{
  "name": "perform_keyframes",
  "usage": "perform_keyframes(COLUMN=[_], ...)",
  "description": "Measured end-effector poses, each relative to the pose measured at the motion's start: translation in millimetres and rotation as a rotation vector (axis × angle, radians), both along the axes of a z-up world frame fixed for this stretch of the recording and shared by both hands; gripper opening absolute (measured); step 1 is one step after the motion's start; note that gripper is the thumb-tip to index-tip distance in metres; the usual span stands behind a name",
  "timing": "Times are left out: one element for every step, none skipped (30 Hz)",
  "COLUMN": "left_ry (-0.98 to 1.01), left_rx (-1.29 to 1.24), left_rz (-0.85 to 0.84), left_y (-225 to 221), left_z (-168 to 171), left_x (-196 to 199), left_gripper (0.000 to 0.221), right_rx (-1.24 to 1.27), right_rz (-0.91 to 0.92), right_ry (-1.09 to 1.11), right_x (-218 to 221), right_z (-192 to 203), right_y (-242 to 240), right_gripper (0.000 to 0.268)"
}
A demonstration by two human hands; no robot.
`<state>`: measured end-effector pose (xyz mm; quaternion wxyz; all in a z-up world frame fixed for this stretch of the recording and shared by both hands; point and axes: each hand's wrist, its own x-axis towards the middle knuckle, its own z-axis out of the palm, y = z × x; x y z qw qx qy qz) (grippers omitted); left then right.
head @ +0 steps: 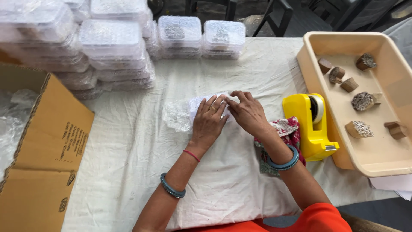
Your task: The person places a small decorative item into a clear plastic container and closes the lid. They then retrieve a sheet of bubble wrap from a cardboard box and wrap the container securely. Finally, they use a yellow tape dispenser to apply clear tape to the bubble wrap, sealing the package.
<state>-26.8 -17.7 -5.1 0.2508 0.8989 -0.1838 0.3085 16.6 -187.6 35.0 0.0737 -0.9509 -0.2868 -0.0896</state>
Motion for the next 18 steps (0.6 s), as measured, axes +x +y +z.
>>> perform_keyframes(left_ry=[0.003,0.019,0.029,0.027,0.029,0.031,0.037,0.111,0.180,0.179,0.198,0.217,0.217,0.207,0.198,0.200,0.190,0.180], left_rx=[0.001,-0.029,-0.059,-0.058,-0.142,-0.226,-0.226,-0.382,-0.535,-0.532,-0.405,-0.277,-0.276,-0.160,-0.044,-0.044,-0.049,-0.054], left_rz=[0.015,-0.022,-0.057,-0.041,-0.004,0.034,0.042,0.067,0.090,0.098,0.099,0.099,0.104,0.045,-0.015,-0.012,-0.018,-0.024], left_y=[3,6,9,19,29,37,53,67,83,93,103,112,112,112,111,108,107,105], left_z=[3,7,12,13,15,16,19,22,27,30,34,39,38,38,37,31,25,20], left_x=[-4,-8,-10,-13,-17,-20,-26,-32,-36,-44,-53,-61,-65,-68,-73,-72,-72,-71], left_gripper=[0.046,0.043,0.041,0.041,0.033,0.025,0.025,0.025,0.025,0.025,0.027,0.030,0.030,0.036,0.042,0.042,0.042,0.043], right_rx=[0.001,-0.033,-0.067,-0.064,-0.051,-0.038,-0.037,-0.034,-0.027,-0.024,-0.012,-0.001,0.000,-0.010,-0.020,-0.019,-0.014,-0.008], right_rz=[0.015,0.005,-0.003,0.013,0.016,0.019,0.027,0.033,0.038,0.046,0.041,0.037,0.041,0.037,0.032,0.035,0.029,0.024], right_ry=[0.003,-0.035,-0.079,-0.081,-0.093,-0.105,-0.099,-0.095,-0.096,-0.095,-0.089,-0.083,-0.081,-0.077,-0.072,-0.069,-0.067,-0.065], right_x=[-2,-4,-4,-3,-3,-2,-3,-4,-2,-2,-2,-2,-2,-1,-1,-2,-2,-3], right_z=[-1,-2,-3,-4,-5,-6,-7,-7,-6,-7,-8,-8,-9,-10,-12,-12,-11,-11], right_y=[3,6,9,10,9,8,7,6,6,7,7,7,7,7,6,6,7,8], right_gripper=[0.040,0.037,0.034,0.034,0.035,0.036,0.036,0.038,0.040,0.040,0.040,0.040,0.040,0.041,0.042,0.042,0.042,0.042])
